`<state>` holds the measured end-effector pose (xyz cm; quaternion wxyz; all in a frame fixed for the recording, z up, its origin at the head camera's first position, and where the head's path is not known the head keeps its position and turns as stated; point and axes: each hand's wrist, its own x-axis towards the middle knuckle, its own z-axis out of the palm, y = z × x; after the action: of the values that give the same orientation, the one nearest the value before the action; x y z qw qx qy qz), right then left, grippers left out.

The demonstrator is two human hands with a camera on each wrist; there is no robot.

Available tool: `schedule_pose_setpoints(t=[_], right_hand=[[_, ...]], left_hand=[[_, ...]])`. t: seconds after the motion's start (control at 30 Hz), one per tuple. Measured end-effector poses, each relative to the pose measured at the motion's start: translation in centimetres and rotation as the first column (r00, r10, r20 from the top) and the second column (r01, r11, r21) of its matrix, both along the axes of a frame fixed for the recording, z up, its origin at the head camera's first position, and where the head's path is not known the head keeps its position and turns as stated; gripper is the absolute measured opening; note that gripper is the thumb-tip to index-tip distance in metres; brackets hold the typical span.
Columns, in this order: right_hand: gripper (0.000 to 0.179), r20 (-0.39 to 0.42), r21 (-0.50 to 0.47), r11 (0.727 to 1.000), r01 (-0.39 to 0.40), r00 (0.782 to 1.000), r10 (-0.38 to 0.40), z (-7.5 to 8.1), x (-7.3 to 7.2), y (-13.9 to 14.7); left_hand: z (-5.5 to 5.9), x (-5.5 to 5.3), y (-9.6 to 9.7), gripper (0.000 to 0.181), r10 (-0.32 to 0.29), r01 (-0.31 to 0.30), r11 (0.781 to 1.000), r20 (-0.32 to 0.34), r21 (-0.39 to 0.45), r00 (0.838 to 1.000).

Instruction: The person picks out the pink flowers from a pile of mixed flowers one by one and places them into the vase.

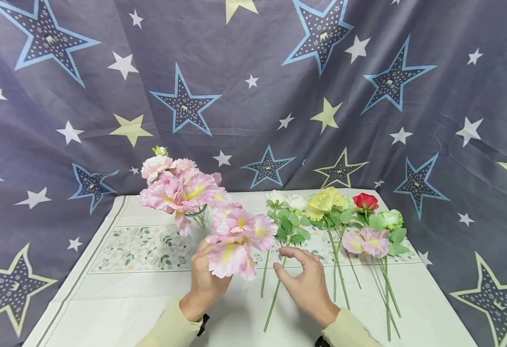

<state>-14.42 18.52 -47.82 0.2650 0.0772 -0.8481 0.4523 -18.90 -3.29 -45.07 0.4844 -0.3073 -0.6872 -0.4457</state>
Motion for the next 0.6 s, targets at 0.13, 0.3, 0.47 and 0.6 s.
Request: schedule_pose_setpoints(t=[0.13, 0.3, 0.47, 0.6], right_hand=[[0.033, 0.014, 0.023, 1.000, 0.018, 1.000, -0.018, -0.2, 0.1, 0.8], [0.033, -0.007, 0.080, 0.996, 0.041, 0.999, -0.041, -0.2, 0.1, 1.6], [0.033, -0.015, 0.100, 0.994, 0.053, 0.999, -0.052, -0.1, 0.2, 2.1], [0.034, -0.017, 0.096, 0.994, 0.051, 0.999, -0.050, 0.0, 0.2, 2.3]], left_hand=[[0.4, 0.0, -0.6, 0.023, 0.007, -0.007, 1.000, -0.030, 0.003, 1.000], [0.9, -0.1, -1.3, 0.022, 0.006, -0.007, 1.000, -0.050, -0.017, 0.999], [1.4, -0.3, -1.7, 0.009, 0.024, -0.028, 0.999, -0.086, -0.038, 0.996], [1.8, -0.5, -1.8, 0.007, 0.061, -0.066, 0.997, -0.129, -0.041, 0.990]])
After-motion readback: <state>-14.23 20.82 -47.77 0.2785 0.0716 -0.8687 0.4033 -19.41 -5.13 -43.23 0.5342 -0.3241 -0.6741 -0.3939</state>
